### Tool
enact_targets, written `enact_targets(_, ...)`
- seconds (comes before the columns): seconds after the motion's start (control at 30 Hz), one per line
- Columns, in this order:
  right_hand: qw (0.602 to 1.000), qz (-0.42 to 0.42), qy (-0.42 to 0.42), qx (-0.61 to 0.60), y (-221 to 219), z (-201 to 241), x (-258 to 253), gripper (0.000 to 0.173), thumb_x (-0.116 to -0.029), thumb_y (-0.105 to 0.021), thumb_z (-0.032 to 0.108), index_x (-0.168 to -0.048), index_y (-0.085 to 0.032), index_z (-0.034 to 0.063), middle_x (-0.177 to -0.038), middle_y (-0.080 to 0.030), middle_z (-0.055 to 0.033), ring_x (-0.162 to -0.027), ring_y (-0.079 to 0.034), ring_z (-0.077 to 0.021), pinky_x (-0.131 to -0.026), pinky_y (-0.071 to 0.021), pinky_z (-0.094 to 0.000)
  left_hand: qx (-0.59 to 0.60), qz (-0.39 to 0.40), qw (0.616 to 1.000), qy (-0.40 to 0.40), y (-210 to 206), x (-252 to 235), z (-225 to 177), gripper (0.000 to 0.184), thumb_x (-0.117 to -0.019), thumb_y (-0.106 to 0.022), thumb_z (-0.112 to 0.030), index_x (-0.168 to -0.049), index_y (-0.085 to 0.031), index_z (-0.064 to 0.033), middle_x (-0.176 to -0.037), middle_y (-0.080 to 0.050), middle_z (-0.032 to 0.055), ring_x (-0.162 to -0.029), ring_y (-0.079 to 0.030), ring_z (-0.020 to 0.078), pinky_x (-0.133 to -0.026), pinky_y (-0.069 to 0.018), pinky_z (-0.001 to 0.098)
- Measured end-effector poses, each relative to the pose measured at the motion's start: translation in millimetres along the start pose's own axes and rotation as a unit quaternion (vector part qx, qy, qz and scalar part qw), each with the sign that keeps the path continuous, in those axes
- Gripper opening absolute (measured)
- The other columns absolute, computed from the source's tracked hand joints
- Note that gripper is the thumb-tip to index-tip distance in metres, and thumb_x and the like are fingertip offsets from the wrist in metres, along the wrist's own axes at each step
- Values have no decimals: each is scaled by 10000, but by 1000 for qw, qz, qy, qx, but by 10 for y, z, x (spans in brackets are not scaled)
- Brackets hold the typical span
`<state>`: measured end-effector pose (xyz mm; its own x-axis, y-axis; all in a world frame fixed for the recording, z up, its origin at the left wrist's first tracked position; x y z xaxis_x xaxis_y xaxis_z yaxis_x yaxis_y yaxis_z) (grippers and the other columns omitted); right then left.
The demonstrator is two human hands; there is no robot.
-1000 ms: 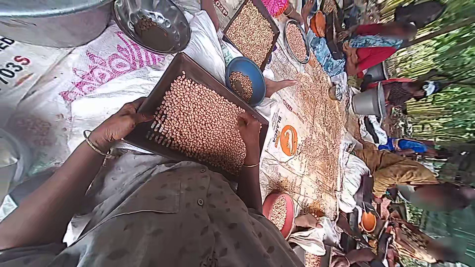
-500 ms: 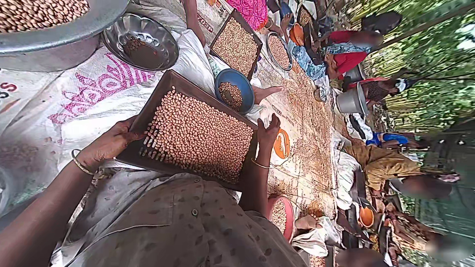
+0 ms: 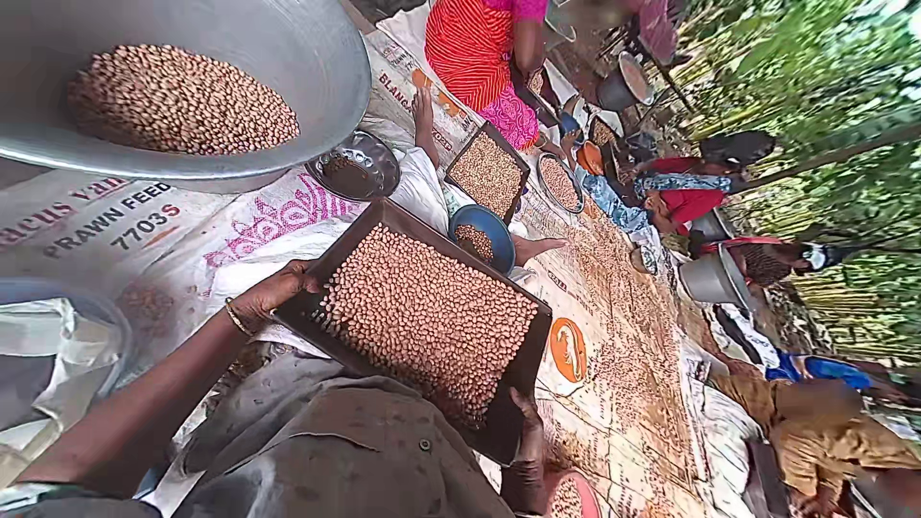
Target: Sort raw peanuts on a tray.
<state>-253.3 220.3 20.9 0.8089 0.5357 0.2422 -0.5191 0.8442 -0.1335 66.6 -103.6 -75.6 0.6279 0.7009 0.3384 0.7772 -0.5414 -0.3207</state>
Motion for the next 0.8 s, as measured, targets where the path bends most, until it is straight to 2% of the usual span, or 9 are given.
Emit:
enact_targets(0.1, 997, 59, 37, -24, 103, -21, -54, 610, -774, -619, 89, -1365, -468, 78, -1027, -734, -45, -835, -742, -99, -675, -640, -297, 19, 38, 999, -22, -60, 53, -157, 348, -890, -455, 56, -1140, -660, -73, -841, -704, -17, -691, -666, 27, -628, -573, 195)
enact_targets(0.2, 973, 187, 111, -72, -309, 456, 244, 660, -804, -551, -11, -1399, -271, -62, -1135, -654, -103, -939, -717, -87, -761, -621, -256, 60, 55, 995, -65, -13, 175, -314, 334, -828, -543, -154, -1124, -698, -155, -916, -733, -48, -784, -688, 27, -703, -588, 226)
enact_targets(0.27, 988, -124, -85, 31, -816, 1087, 751, 488, -755, -352, -127, -1171, -439, 113, -847, -636, 37, -683, -650, 8, -642, -584, -193, 133, 44, 983, -121, -16, 299, -524, 260, -859, -570, -283, -1055, -721, -201, -926, -748, -66, -811, -695, 13, -722, -585, 210)
enact_targets(0.33, 997, -5, 61, -45, -736, 1258, 658, 368, -844, -367, -82, -1137, -537, 62, -859, -757, -26, -743, -739, -46, -647, -623, -229, 275, 38, 943, -183, -32, 430, -761, 263, -887, -680, -447, -1003, -712, -213, -934, -759, -44, -861, -718, 37, -786, -600, 219)
enact_targets(0.5, 963, 155, 204, -84, -1401, 1966, 557, 265, -869, -518, 15, -1029, -713, 96, -906, -786, -29, -821, -762, -82, -703, -641, -264, 465, 135, 804, -345, -90, 610, -1435, 664, -995, -493, -621, -1427, -506, -117, -1370, -630, 77, -1295, -592, 205, -1134, -449, 401)
enact_targets(0.63, 909, 237, 341, -35, -2626, 2345, 508, 526, -835, -519, -42, -1343, -499, 93, -1126, -691, -38, -954, -707, -103, -808, -619, -288, 418, 81, 848, -315, -151, 565, -1644, 592, -1090, -310, -525, -1430, -471, -68, -1347, -628, 96, -1249, -624, 210, -1116, -474, 391)
enact_targets(0.7, 856, 241, 453, 54, -3336, 2282, 648, 819, -809, -530, -94, -1589, -310, 22, -1523, -479, -87, -1270, -568, -96, -1022, -511, -244, 398, 91, 880, -244, -332, 514, -1680, 573, -1103, -265, -513, -1371, -528, -80, -1248, -688, 102, -1156, -686, 233, -1045, -541, 416)
enact_targets(0.73, 808, 237, 532, 84, -3703, 2201, 755, 816, -766, -556, -112, -1551, -334, -91, -1599, -365, -221, -1411, -463, -205, -1129, -436, -290, 390, 84, 893, -206, -398, 486, -1696, 586, -1105, -234, -520, -1312, -564, -83, -1171, -720, 108, -1079, -722, 242, -979, -584, 420)
enact_targets(0.8, 712, 180, 649, 197, -4293, 1804, 1019, 664, -701, -615, -77, -1363, -589, -120, -1483, -472, -343, -1422, -445, -403, -1161, -415, -430, 374, 46, 909, -178, -380, 419, -1654, 550, -1117, -204, -480, -1155, -627, -131, -994, -754, 51, -896, -752, 163, -800, -638, 346)
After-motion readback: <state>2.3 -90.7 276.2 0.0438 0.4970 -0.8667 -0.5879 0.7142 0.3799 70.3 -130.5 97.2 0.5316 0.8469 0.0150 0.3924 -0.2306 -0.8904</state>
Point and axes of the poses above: each hand's wrist, its own x-axis away from the middle knuckle, its own y-axis out of the back of the hand, z = x × y, the point moved 8 cm from there along -x, towards the middle knuckle
